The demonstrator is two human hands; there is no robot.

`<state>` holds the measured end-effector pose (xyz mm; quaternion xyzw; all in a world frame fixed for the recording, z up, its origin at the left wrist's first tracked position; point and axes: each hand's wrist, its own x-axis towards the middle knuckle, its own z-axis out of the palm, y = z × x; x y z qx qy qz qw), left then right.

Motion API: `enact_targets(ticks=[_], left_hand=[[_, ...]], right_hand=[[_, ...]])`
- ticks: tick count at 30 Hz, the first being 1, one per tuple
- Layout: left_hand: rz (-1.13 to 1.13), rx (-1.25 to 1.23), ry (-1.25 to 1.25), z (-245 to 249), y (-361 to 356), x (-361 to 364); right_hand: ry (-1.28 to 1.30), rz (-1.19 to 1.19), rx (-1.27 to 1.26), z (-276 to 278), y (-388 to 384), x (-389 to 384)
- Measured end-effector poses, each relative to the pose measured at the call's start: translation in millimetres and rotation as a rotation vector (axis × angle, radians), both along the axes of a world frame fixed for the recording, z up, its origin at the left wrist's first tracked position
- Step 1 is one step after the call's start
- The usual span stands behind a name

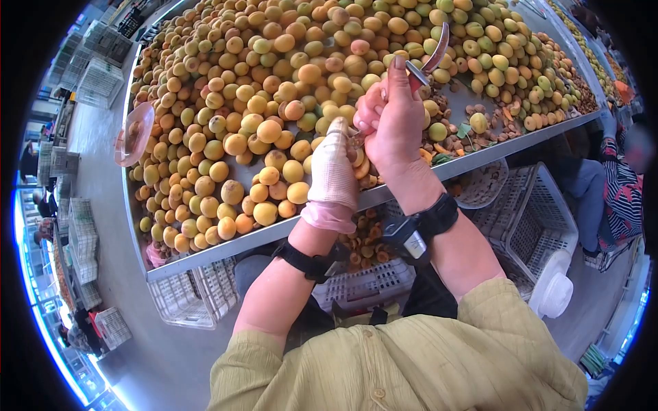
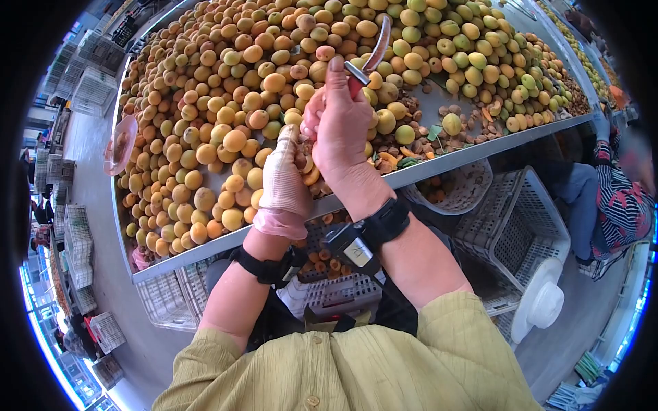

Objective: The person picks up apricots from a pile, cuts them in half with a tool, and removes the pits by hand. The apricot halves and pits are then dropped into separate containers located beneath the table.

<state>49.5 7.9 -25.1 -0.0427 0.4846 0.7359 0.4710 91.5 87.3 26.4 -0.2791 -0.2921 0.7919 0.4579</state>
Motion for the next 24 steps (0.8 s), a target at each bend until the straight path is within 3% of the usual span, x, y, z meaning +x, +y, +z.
enact_targets(ticks=[3, 6, 8, 12, 14, 18, 20, 24], left_hand=[[-0.063, -0.126, -0.037, 9, -1, 0], [-0.111, -0.029, -0.177, 14, -3, -1], [-0.256, 0.132, -0.294, 11, -5, -6], [-0.232, 0.111, -0.388, 13, -4, -8], [-0.116, 0.085, -0.521, 17, -2, -8], [-0.065, 0.062, -0.329, 17, -7, -29], [-0.044, 0.107, -0.298, 25, -7, -31], [-0.011, 0.241, -0.263, 12, -2, -40]], right_hand=[[0.020, 0.072, -0.014, -5, 8, 2], [0.033, 0.122, -0.093, -6, 12, 2], [0.039, 0.140, -0.142, -7, 15, 2], [0.104, 0.299, -0.144, -8, 20, 2], [0.124, 0.392, -0.110, -3, 24, 4], [0.092, 0.609, 0.178, 1, 41, 21], [-0.478, 0.506, 0.598, 4, 22, 17], [-0.856, 0.622, 1.052, -11, 13, 14]])
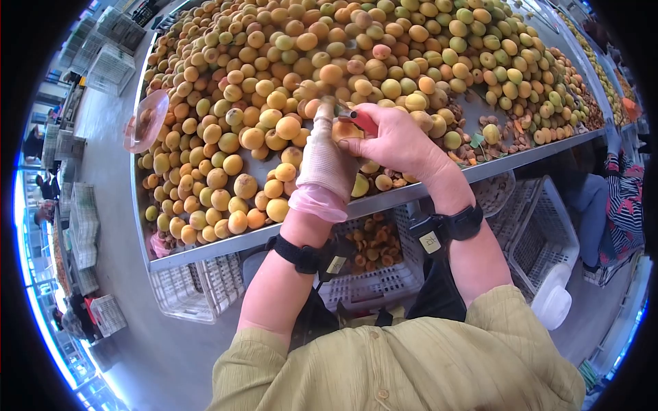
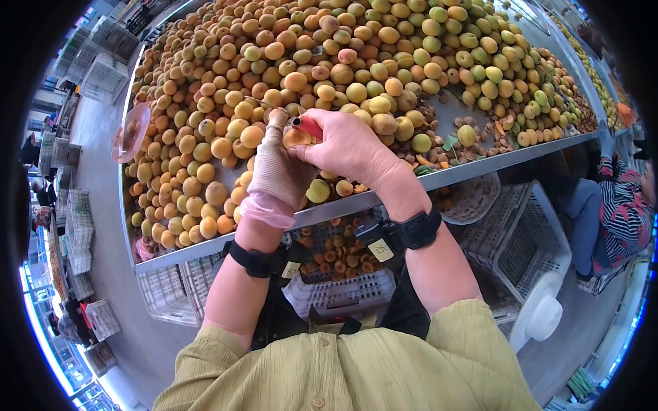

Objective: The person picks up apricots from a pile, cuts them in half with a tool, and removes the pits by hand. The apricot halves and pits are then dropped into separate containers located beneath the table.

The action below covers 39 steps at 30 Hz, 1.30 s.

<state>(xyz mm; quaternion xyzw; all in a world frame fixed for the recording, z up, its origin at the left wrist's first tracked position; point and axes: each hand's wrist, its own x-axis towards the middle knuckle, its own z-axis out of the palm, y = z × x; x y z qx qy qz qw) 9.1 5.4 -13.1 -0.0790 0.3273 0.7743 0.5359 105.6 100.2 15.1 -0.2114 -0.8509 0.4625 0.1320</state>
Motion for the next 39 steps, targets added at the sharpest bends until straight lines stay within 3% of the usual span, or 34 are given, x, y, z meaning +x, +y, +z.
enact_targets(ticks=[5, 7, 14, 17, 19, 20, 22, 23, 24, 26, 28, 30, 33, 35, 36, 38, 39], left_hand=[[-0.015, -0.060, 0.051, 2, -1, -1], [-0.062, -0.286, 0.194, 9, -4, 1], [-0.101, -0.286, 0.296, 18, -5, 4], [-0.149, -0.318, 0.390, 24, -9, 7], [-0.229, -0.063, 0.392, 23, -11, 7], [-0.225, -0.064, 0.393, 23, -13, 9], [-0.390, -0.050, 0.674, 25, -20, 15], [-0.554, -0.015, 0.809, 22, -27, 18], [-0.710, 0.116, 1.608, 10, -25, 13], [-1.057, 0.120, 1.160, 42, -33, 27], [-1.272, 0.400, 1.256, 39, -40, 33], [-1.270, 0.510, 1.374, 44, -46, 33], [-1.133, 0.514, 1.236, 45, -53, 9], [-0.492, -0.134, 1.178, 51, -57, -19], [-0.305, -0.358, 1.327, 51, -55, -31], [-0.213, -0.871, 1.948, 28, -59, -61], [-0.265, -0.881, 1.956, 22, -57, -69]], right_hand=[[0.040, 0.056, -0.066, 1, -1, 4], [0.140, 0.071, -0.317, -1, 2, 4], [0.173, 0.099, -0.282, 3, 0, 8], [0.217, 0.049, -0.142, 4, -4, 7], [0.451, -0.310, -0.296, 6, -6, 5], [0.394, -0.421, -0.441, 7, 6, 11], [0.254, -0.478, -0.380, 8, 31, 23], [0.279, -0.485, -0.158, 6, 35, 23], [0.301, -0.491, 0.064, 0, 38, 23], [0.331, -0.528, 0.120, -7, 43, 25], [0.236, -0.559, 0.147, 2, 43, 30], [0.254, -0.553, 0.085, 3, 41, 30], [0.325, -0.570, 0.087, 9, 39, 30], [0.323, -0.576, 0.105, 10, 39, 31], [0.319, -0.581, 0.119, 11, 38, 31], [0.283, -0.569, 0.151, 12, 35, 30], [0.251, -0.558, 0.185, 14, 35, 28]])
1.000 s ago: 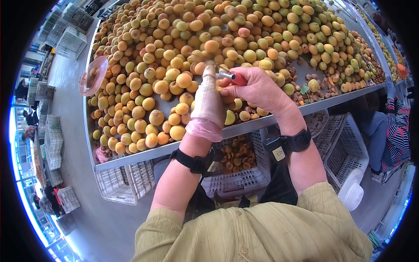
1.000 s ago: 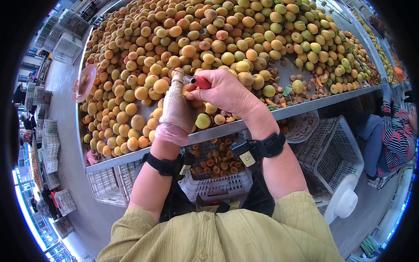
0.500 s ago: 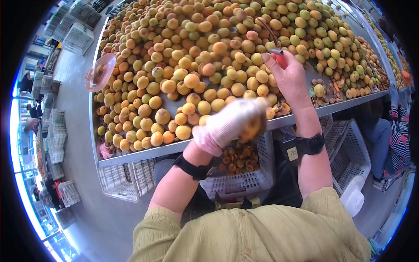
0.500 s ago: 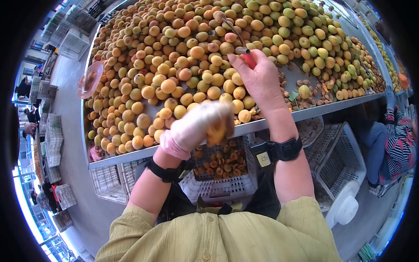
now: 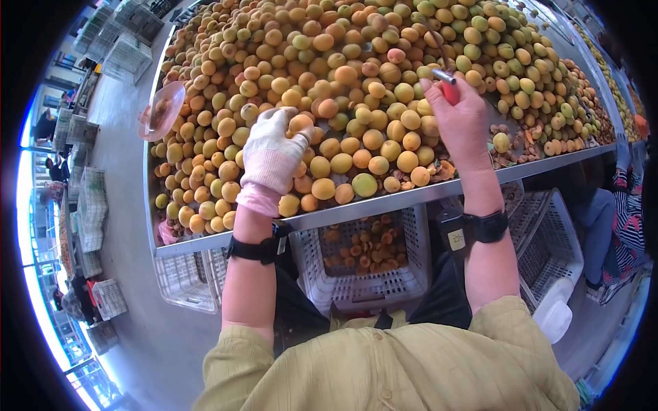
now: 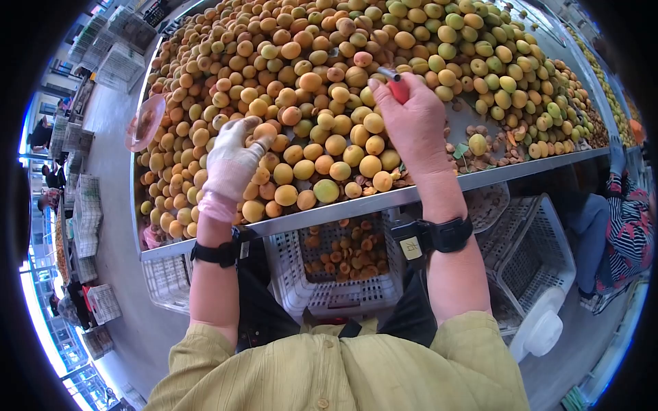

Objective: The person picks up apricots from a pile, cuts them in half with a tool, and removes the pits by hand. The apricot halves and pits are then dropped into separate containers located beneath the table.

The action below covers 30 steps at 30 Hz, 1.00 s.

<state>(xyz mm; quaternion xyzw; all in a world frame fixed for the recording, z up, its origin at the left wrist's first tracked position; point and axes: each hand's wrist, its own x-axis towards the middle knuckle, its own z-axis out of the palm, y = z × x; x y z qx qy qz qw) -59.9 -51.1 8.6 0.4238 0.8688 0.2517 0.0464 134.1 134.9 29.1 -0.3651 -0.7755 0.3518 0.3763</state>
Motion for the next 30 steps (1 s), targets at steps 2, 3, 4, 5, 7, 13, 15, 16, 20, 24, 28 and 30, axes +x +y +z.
enact_targets(ticks=[2, 3, 4, 5, 7, 13, 15, 16, 20, 24, 28, 30], left_hand=[[-0.019, -0.039, 0.001, -6, 7, -6], [-0.078, -0.063, 0.084, -9, 9, -7], [-0.137, -0.090, 0.165, -11, 10, -8], [-0.136, -0.092, 0.162, -12, 11, -8], [-0.087, -0.094, 0.078, -14, 12, -8], [-0.110, 0.585, -1.160, 25, 3, 18], [-0.211, 0.871, -1.546, 14, 6, 24], [-0.257, 0.942, -1.696, 13, 7, 27], [-0.188, 0.948, -1.537, 17, 14, 33], [-0.224, 1.044, -1.451, 24, 14, 31], [-0.233, 0.952, -1.284, 27, 6, 23], [-0.213, 0.894, -1.247, 27, 4, 22]], right_hand=[[0.013, 0.022, -0.015, 1, -5, -4], [0.019, 0.046, -0.034, -1, -6, -6], [0.027, 0.054, -0.009, -4, -7, -7], [0.025, 0.056, -0.012, -4, -10, -7], [-0.008, 0.085, 0.045, -1, -15, -7], [0.276, 0.393, -0.521, 3, -34, -13], [0.290, 0.489, -0.543, -1, -40, -16], [0.240, 0.527, -0.520, 0, -46, -17], [0.133, 0.558, -0.438, -11, -54, -17], [0.080, 0.565, -0.341, -9, -55, -15], [-0.002, 0.611, -0.295, -8, -50, -13], [-0.022, 0.603, -0.272, -8, -50, -14]])
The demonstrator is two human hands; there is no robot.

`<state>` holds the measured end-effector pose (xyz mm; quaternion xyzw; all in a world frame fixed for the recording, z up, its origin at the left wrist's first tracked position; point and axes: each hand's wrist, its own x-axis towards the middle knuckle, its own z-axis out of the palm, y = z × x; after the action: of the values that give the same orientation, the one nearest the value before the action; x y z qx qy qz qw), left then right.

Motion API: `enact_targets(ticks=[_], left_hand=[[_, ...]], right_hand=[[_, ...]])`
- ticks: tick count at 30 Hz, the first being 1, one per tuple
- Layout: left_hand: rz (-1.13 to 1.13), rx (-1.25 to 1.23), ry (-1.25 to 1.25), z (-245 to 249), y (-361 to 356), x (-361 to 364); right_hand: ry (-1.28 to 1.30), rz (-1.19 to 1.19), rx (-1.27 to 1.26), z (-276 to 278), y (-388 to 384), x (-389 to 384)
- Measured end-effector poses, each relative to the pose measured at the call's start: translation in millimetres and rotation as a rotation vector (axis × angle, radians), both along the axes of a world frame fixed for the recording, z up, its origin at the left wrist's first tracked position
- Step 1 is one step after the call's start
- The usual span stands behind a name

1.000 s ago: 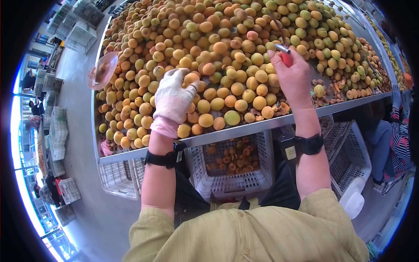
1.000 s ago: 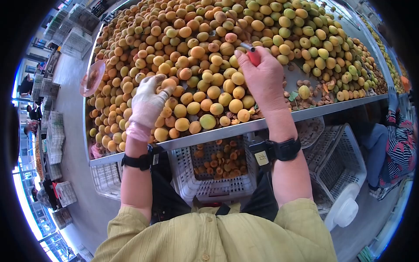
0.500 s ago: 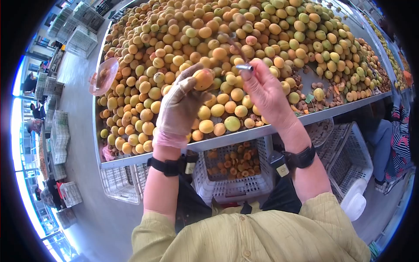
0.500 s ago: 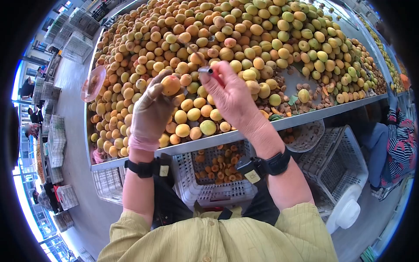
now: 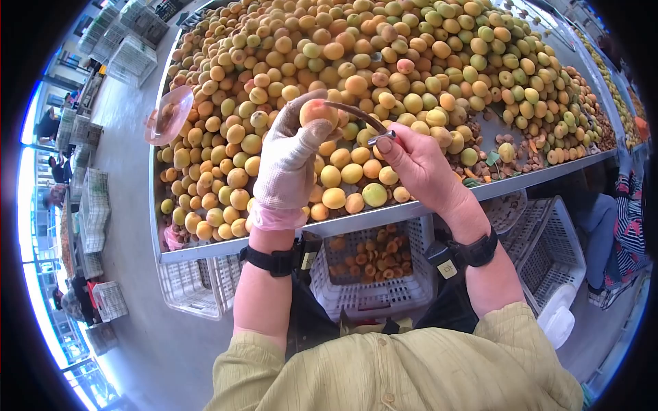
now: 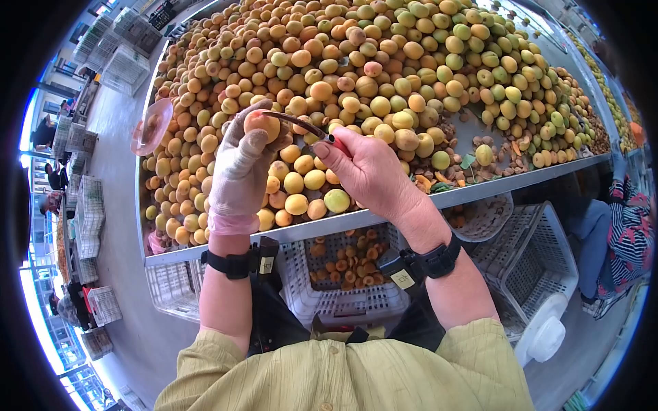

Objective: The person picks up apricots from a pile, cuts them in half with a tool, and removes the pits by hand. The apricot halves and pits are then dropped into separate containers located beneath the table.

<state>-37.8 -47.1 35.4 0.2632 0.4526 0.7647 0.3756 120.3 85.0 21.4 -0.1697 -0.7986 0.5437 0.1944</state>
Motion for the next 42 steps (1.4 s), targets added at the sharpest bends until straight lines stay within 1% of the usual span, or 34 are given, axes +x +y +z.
enact_targets(ticks=[3, 5, 8, 10, 12, 13, 15, 17, 19, 20, 22, 23, 24, 25, 27, 28, 29, 31, 32, 33, 35, 37, 39, 40, 41, 42], left_hand=[[0.030, -0.016, 0.042, 1, -1, -2], [0.057, -0.089, 0.141, 9, -5, -2], [0.027, -0.123, 0.202, 13, -10, -5], [0.028, -0.121, 0.195, 14, -10, -4], [0.034, -0.119, 0.185, 13, -9, -2], [0.055, -0.088, 0.138, 13, -6, 1], [0.078, -0.055, 0.092, 14, -5, 2], [0.026, -0.164, 0.229, 17, -5, -1], [0.011, -0.196, 0.245, 17, -8, -3], [-0.024, -0.207, 0.222, 17, -10, -4], [-0.058, -0.218, 0.198, 11, -7, 1], [-0.070, -0.043, -0.030, 2, 0, 12], [-0.082, 0.133, -0.257, -3, 4, 18], [-0.083, 0.134, -0.258, -3, 5, 20], [-0.074, 0.094, -0.147, 3, 8, 22], [-0.086, 0.019, -0.010, 8, 4, 16], [-0.088, 0.018, -0.008, 8, 3, 13], [-0.087, -0.039, 0.114, 6, 2, 11], [-0.043, -0.004, -0.044, 8, 5, 23], [-0.043, -0.004, -0.046, 4, 10, 30], [-0.057, 0.184, -0.370, -4, 16, 38], [-0.078, 0.196, -0.362, -6, 13, 28], [-0.119, -0.015, -0.022, -5, 9, 12], [-0.128, -0.075, -0.053, -2, 8, 13], [-0.128, -0.076, -0.052, -2, 7, 13], [-0.109, -0.040, -0.062, -4, 8, 16]], right_hand=[[-0.038, -0.009, 0.058, 3, 1, 0], [-0.065, -0.015, 0.085, 7, 1, 2], [-0.094, -0.018, 0.134, 11, -3, 1], [-0.159, -0.022, 0.144, 12, -8, 0], [-0.144, -0.024, 0.112, 7, -11, -3], [-0.127, -0.025, 0.082, 6, -11, -3], [-0.154, -0.027, 0.115, 11, -8, -1], [-0.179, -0.030, 0.145, 18, -6, 2], [-0.245, -0.014, 0.194, 22, -7, 5], [-0.247, -0.014, 0.192, 18, -10, 5], [-0.141, -0.040, 0.129, 10, -18, 2], [-0.140, -0.041, 0.130, 8, -23, -2], [-0.053, -0.068, 0.105, 7, -28, -5], [0.032, -0.094, 0.078, 6, -30, -6], [-0.019, -0.097, 0.101, 15, -23, -5], [-0.098, -0.082, 0.149, 16, -16, -3], [-0.177, -0.067, 0.196, 16, -12, -1], [-0.219, -0.051, 0.201, 14, -15, -2], [-0.123, -0.066, 0.096, 10, -22, -5], [-0.029, -0.080, -0.008, 7, -27, -7], [-0.017, -0.100, 0.006, 10, -28, -9], [-0.003, -0.120, 0.018, 14, -25, -8], [-0.191, -0.040, 0.067, 15, -11, -1], [-0.209, -0.028, 0.077, 14, -10, 1], [-0.208, -0.028, 0.075, 13, -12, 0], [-0.157, -0.028, 0.007, 12, -15, 0]])
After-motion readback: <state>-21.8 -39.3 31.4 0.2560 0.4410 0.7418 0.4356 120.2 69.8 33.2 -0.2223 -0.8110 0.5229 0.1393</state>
